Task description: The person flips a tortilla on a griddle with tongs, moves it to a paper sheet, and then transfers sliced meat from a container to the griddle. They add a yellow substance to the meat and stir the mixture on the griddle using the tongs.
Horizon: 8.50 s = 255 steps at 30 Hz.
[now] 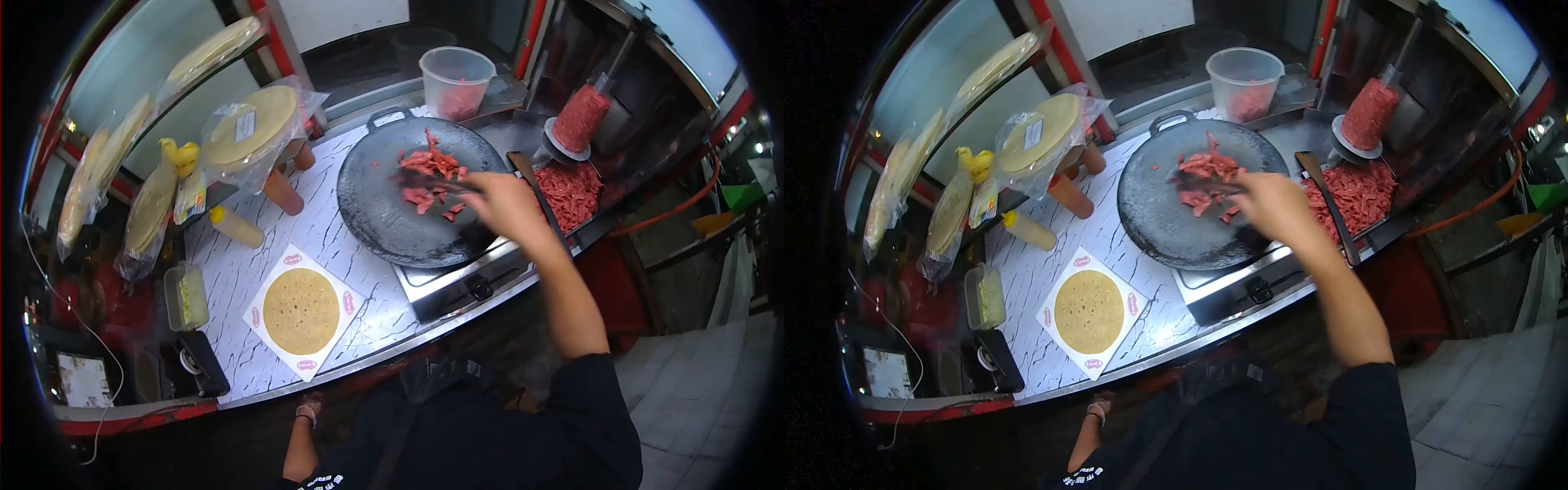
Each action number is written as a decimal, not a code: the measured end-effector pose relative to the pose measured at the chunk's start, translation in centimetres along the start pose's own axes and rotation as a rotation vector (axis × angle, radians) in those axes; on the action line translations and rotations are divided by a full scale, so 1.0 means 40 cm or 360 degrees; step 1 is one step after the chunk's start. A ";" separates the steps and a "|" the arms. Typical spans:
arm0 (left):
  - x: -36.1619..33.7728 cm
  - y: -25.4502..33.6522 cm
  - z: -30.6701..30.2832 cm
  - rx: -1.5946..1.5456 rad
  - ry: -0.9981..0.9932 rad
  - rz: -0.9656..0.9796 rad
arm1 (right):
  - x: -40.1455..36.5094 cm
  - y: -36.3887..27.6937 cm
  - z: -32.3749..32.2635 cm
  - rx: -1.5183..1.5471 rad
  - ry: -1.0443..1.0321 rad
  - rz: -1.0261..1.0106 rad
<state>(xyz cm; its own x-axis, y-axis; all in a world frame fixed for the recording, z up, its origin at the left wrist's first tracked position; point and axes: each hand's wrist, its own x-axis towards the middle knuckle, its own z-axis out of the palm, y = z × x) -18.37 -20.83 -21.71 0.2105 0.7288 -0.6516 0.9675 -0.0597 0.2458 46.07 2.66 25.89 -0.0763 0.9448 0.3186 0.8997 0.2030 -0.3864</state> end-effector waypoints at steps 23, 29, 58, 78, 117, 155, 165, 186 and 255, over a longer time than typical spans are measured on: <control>-0.031 -0.202 0.044 0.0285 -0.0094 0.0209 | -0.037 0.037 -0.068 -0.0074 -0.0024 0.0160; -0.105 -0.173 0.060 0.0246 -0.0406 0.0245 | 0.014 0.030 0.004 -0.0228 0.0047 0.0199; -0.045 0.279 0.069 0.0698 -0.0371 0.0106 | 0.012 0.275 -0.037 0.0066 0.0294 -0.0099; -0.038 0.347 0.046 0.0673 0.0008 0.0405 | -0.004 0.395 -0.067 0.0058 0.0514 -0.0038; -0.034 -0.143 -0.015 0.0620 -0.0521 0.0227 | -0.132 -0.059 -0.035 0.0025 0.0121 0.0281; -0.064 -0.104 0.033 0.0612 -0.0527 0.0250 | 0.050 0.060 -0.057 -0.0264 -0.0043 -0.0182; -0.013 -0.122 0.036 0.0221 -0.0294 -0.0169 | 0.145 -0.068 0.017 -0.0154 -0.0140 0.0252; -0.129 -0.219 0.097 0.0710 -0.0586 0.0218 | -0.012 0.000 -0.132 -0.0020 0.0062 0.0245; -0.052 -0.007 0.097 0.0590 -0.0261 0.0188 | -0.037 0.073 -0.053 0.0057 0.0122 -0.0099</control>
<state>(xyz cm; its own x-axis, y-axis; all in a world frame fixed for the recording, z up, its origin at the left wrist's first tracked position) -18.54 -24.97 -23.21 0.3134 0.5857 -0.7475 0.9141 -0.3994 0.0702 49.72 1.31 26.11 -0.0972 0.9078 0.4079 0.8781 0.2712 -0.3942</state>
